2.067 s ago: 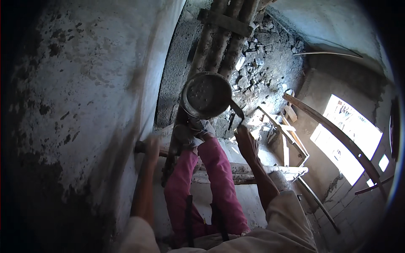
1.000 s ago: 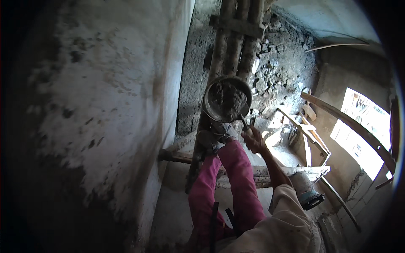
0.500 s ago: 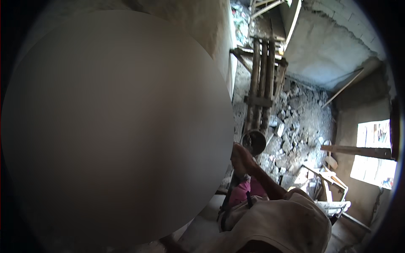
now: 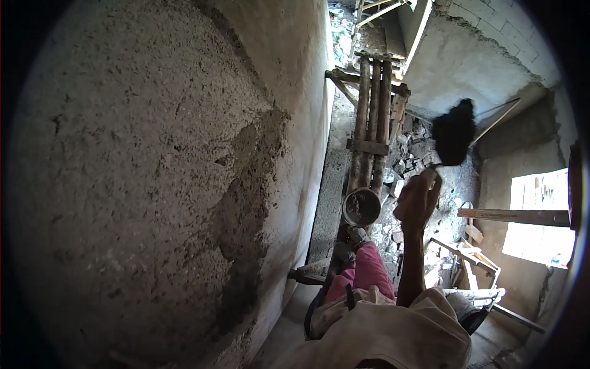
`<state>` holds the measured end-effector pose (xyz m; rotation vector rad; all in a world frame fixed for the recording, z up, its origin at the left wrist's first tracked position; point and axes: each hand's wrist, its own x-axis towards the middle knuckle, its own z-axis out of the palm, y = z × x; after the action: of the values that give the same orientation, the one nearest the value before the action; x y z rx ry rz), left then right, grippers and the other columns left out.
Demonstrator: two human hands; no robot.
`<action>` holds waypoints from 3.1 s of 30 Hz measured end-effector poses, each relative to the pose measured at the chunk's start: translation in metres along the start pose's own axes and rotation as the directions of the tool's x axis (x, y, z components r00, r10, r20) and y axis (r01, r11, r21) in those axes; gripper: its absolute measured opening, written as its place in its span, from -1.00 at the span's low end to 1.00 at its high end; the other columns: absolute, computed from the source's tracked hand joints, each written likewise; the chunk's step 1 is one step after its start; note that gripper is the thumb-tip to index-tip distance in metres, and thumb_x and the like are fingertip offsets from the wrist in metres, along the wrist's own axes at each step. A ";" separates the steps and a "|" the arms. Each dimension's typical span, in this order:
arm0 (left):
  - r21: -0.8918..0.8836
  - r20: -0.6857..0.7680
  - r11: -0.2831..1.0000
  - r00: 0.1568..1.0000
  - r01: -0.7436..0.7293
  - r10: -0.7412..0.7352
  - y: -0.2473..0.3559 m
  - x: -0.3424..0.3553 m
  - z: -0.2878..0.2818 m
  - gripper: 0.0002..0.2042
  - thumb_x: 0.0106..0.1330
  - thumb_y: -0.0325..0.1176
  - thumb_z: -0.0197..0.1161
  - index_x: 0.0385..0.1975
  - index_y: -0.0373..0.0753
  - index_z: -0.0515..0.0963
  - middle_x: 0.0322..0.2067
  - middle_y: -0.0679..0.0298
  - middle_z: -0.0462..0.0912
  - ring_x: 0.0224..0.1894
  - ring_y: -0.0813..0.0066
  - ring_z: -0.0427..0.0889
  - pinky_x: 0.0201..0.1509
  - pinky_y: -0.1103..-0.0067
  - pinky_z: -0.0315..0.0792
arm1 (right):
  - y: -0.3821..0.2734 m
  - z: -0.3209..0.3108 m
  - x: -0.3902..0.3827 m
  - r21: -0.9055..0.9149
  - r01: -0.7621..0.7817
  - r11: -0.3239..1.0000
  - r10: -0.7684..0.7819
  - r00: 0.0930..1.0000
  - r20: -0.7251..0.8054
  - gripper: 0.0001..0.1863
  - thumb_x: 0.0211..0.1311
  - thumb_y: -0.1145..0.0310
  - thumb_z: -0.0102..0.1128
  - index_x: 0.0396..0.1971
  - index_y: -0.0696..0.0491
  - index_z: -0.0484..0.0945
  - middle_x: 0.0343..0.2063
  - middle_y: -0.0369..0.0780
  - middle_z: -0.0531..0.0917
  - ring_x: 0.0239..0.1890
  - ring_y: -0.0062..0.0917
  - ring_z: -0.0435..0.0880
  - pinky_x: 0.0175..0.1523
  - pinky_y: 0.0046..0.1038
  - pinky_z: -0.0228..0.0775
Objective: The person mixes cement in a small bucket by adding water and stirring with a trowel, then applies the plaster mixture to a wall using the trowel while standing on a wooden scaffold.
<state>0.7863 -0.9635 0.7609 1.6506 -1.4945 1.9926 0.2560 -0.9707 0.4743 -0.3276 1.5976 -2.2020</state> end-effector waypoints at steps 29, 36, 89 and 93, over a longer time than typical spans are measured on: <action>-0.415 0.012 0.910 1.000 -0.020 0.027 0.042 0.006 0.030 -0.19 0.33 0.04 0.14 0.43 -0.28 -0.04 0.43 -0.09 -0.13 0.44 -0.17 -0.06 0.39 -0.11 -0.10 | 0.214 0.160 -0.054 -0.624 0.030 0.781 0.351 0.805 0.479 -0.60 0.38 0.00 0.05 -0.11 0.06 0.38 -0.49 0.03 0.60 -0.40 0.06 0.60 -0.30 -0.07 0.36; -0.491 0.050 0.871 0.997 -0.027 0.060 0.075 0.006 0.070 -0.20 0.36 -0.03 0.14 0.44 -0.28 -0.10 0.44 -0.05 -0.18 0.45 -0.11 -0.06 0.41 -0.05 -0.05 | 0.246 0.231 -0.020 -0.413 -0.544 0.730 0.682 0.557 0.474 -0.53 0.39 -0.14 -0.05 -0.28 0.03 0.35 -0.68 -0.36 0.39 -0.73 -0.62 0.38 -0.65 -0.44 0.30; -0.019 0.231 0.529 -0.511 0.848 0.828 0.315 -0.521 -0.209 -0.16 0.31 -0.08 0.26 0.43 -0.33 -0.07 0.39 -0.12 0.08 0.44 0.05 0.09 0.46 0.38 0.06 | 0.399 -0.221 0.057 -0.773 0.545 -0.324 0.727 0.666 0.165 -0.67 0.39 0.27 -0.13 0.09 -0.02 0.37 -0.30 0.05 0.65 -0.31 -0.04 0.71 -0.27 -0.06 0.56; 0.107 0.122 0.767 -0.774 0.632 0.621 0.341 -0.557 -0.235 -0.04 0.22 -0.05 0.34 0.45 -0.28 -0.17 0.39 -0.15 0.08 0.40 0.05 0.20 0.41 0.38 0.15 | 0.524 -0.278 0.071 -0.787 0.500 -0.361 0.763 0.644 0.059 -0.67 0.36 0.26 -0.11 0.08 -0.02 0.38 -0.33 0.08 0.66 -0.27 -0.02 0.70 -0.23 -0.04 0.54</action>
<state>0.6225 -0.7061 0.1378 -1.8010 0.7537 1.8192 0.1721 -0.9061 -0.1138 -1.1070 2.1172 0.5682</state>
